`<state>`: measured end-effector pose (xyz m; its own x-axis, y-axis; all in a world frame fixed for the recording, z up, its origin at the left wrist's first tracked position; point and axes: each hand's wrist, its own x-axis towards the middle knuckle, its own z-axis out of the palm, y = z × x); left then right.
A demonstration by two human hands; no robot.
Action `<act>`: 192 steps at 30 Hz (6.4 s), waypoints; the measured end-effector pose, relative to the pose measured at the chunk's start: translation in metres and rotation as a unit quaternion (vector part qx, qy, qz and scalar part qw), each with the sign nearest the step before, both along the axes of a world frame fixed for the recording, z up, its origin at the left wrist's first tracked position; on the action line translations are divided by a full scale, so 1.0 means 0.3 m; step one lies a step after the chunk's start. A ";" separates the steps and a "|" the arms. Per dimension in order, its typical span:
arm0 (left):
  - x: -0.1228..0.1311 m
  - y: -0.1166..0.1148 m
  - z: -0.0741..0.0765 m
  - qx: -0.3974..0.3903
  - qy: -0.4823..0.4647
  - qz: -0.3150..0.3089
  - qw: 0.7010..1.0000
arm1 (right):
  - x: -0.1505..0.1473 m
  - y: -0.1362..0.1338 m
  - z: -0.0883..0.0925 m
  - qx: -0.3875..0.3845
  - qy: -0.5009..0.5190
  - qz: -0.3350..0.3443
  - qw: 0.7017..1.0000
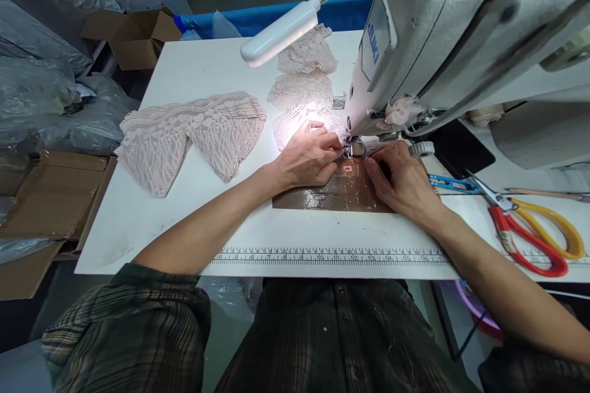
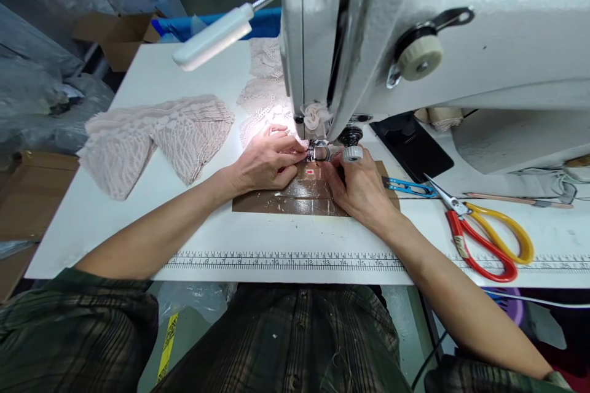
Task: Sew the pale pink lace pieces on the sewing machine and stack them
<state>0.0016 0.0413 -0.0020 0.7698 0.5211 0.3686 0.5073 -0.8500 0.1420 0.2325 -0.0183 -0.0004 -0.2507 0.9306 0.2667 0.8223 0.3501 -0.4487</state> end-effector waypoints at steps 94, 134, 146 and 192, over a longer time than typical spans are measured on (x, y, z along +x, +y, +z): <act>-0.083 0.038 0.109 -0.295 -0.058 0.090 0.950 | -0.142 0.004 0.035 -0.068 -0.070 -0.064 0.993; -0.100 0.015 0.182 -0.168 0.184 0.125 0.960 | -0.096 -0.043 0.015 -0.032 -0.009 -0.064 0.997; -0.109 -0.066 0.100 0.165 0.157 -0.102 0.968 | -0.100 -0.054 0.019 -0.010 -0.078 -0.043 0.996; -0.089 -0.139 0.059 -0.124 -0.147 0.166 0.967 | -0.183 -0.062 0.074 -0.090 -0.208 -0.007 0.974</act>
<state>-0.0252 -0.0003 0.0157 0.4264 0.8219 0.3777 0.6524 -0.5687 0.5010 0.1775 -0.0369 0.0219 -0.2894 0.9569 -0.0242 0.9501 0.2841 -0.1285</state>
